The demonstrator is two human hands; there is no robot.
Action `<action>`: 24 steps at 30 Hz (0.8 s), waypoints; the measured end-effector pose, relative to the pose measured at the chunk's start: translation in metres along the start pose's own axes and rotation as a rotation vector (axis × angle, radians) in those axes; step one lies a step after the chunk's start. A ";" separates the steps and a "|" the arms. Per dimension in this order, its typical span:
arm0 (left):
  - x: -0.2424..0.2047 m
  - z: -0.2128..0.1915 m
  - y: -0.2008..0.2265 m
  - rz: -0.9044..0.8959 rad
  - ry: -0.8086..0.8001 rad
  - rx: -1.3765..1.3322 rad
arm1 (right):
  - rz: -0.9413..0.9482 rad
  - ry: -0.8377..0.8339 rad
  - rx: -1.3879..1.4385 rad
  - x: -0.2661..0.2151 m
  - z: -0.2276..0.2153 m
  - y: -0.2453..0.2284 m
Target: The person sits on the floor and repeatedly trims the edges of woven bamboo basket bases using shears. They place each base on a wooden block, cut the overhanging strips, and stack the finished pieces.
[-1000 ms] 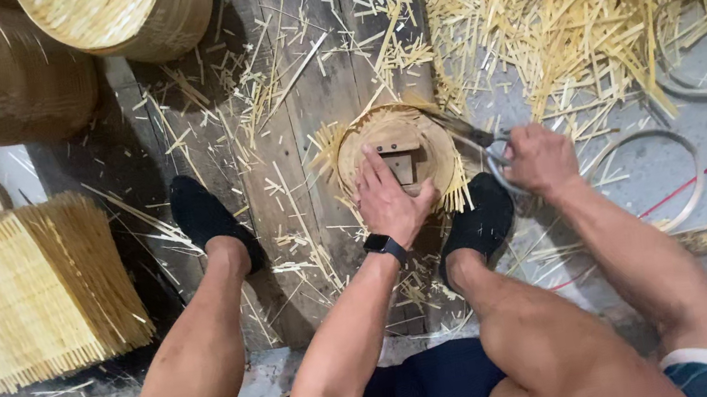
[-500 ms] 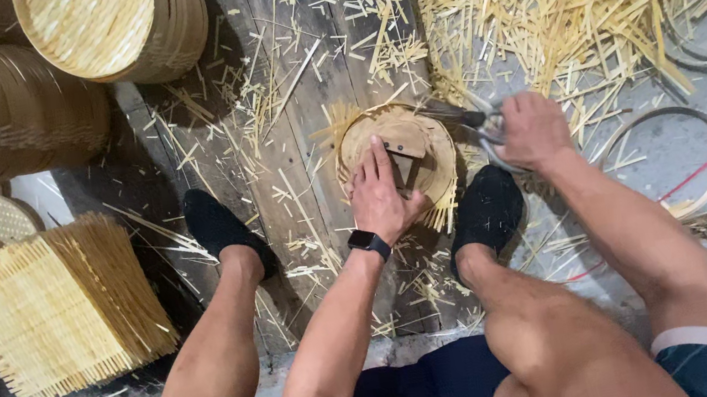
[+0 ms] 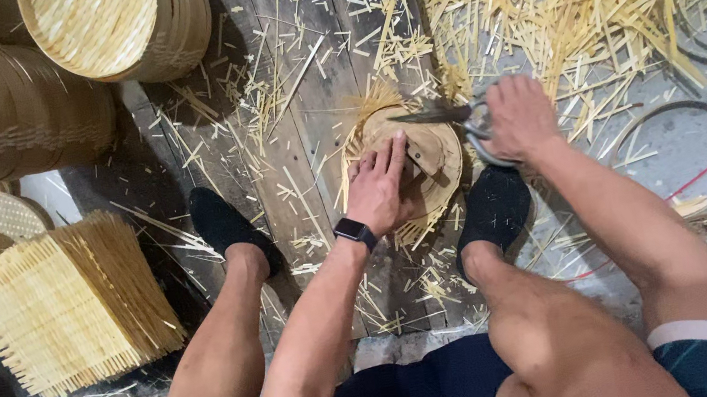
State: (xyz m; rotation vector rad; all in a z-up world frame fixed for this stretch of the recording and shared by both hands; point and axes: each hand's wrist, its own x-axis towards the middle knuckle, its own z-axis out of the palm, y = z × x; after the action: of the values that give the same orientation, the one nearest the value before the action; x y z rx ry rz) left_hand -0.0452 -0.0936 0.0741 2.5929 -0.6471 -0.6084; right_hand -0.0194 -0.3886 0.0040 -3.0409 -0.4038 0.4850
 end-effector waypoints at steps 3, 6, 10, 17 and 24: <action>-0.002 -0.003 -0.005 0.017 0.042 0.097 | 0.021 -0.001 0.052 0.006 0.013 -0.004; -0.006 -0.006 0.009 -0.103 0.288 0.158 | 0.014 -0.020 0.062 -0.004 0.033 0.019; 0.010 0.002 0.050 -0.607 0.405 -0.229 | 0.029 0.119 0.051 -0.020 0.028 0.024; 0.014 0.015 0.047 -0.541 0.354 -0.181 | 0.015 0.196 0.028 -0.003 0.007 -0.007; 0.005 0.014 0.033 -0.398 0.265 -0.135 | 0.040 0.001 0.051 -0.016 0.014 0.026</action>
State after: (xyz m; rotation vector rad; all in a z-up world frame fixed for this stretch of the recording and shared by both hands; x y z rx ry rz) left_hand -0.0592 -0.1268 0.0763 2.6223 -0.0032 -0.3930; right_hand -0.0319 -0.4178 -0.0069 -3.0049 -0.3265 0.4882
